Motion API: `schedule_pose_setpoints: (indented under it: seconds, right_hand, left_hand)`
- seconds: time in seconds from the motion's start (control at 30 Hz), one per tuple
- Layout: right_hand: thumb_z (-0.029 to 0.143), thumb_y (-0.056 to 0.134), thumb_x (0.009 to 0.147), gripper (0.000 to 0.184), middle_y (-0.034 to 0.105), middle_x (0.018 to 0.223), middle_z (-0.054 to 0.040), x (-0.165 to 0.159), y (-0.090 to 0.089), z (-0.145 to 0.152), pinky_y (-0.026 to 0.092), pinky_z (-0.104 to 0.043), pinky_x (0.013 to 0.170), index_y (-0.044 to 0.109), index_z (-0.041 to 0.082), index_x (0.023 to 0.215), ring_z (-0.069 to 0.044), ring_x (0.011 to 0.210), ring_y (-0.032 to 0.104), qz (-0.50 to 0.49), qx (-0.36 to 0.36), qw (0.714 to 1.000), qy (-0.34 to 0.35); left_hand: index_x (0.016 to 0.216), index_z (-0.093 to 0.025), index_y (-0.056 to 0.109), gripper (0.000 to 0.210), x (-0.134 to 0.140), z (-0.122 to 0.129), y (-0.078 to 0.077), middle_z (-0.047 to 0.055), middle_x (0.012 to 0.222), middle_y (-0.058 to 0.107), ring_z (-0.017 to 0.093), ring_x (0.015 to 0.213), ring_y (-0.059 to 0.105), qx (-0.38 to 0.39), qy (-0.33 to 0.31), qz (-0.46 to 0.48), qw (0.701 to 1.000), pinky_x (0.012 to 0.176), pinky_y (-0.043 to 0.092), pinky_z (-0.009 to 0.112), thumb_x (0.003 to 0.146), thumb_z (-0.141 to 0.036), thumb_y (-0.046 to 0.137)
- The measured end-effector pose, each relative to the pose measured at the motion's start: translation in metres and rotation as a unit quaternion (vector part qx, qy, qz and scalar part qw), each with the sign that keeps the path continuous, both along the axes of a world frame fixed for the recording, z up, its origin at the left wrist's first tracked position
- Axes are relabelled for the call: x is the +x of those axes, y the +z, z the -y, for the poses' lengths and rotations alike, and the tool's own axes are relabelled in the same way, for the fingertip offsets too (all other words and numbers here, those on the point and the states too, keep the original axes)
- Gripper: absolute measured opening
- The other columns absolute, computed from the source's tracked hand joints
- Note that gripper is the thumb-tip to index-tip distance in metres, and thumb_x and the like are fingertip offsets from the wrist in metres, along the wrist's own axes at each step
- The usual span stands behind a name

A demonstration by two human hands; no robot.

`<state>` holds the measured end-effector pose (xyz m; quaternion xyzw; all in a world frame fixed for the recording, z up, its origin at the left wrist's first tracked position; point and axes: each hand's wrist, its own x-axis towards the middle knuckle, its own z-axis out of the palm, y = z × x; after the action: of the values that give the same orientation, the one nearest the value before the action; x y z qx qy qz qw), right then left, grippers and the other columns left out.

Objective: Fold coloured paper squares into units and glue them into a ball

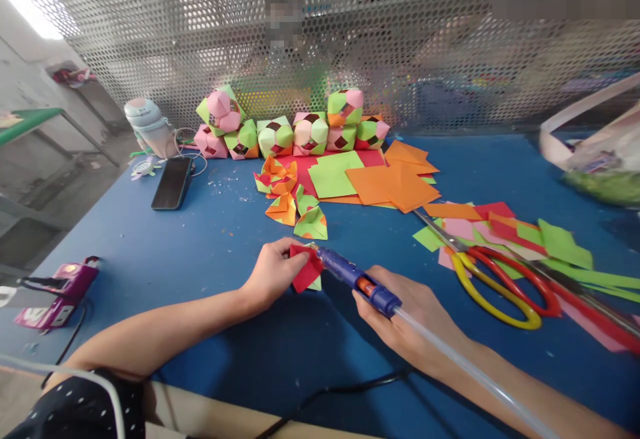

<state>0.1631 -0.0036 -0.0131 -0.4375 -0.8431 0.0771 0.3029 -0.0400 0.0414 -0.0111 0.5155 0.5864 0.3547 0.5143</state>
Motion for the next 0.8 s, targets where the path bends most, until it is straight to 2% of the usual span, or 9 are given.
schedule_pose_setpoints:
  seconds: [0.17,0.8]
  right_hand:
    - [0.019,0.048,0.086,0.01,0.05,0.061,0.0022,-0.0004,0.0011,0.0005,0.04,-0.024,0.051,0.043,0.021,0.078,-0.014,0.053,0.054,0.0,-0.018,1.0,-0.004]
    - [0.021,0.048,0.086,0.009,0.052,0.061,0.0018,-0.0015,-0.0006,0.0009,0.041,-0.025,0.053,0.043,0.021,0.078,-0.015,0.054,0.055,0.018,0.01,1.0,-0.006]
  left_hand:
    - [0.072,-0.014,0.065,0.012,-0.0003,0.0003,-0.0005,-0.001,0.063,0.06,0.01,0.057,0.053,0.002,-0.002,0.001,1.0,0.052,0.041,0.019,0.071,-0.024,0.057]
    - [0.073,-0.015,0.064,0.013,-0.0003,0.0015,-0.0027,-0.002,0.064,0.059,0.01,0.058,0.053,0.031,-0.012,-0.029,0.999,0.053,0.041,0.02,0.072,-0.025,0.055]
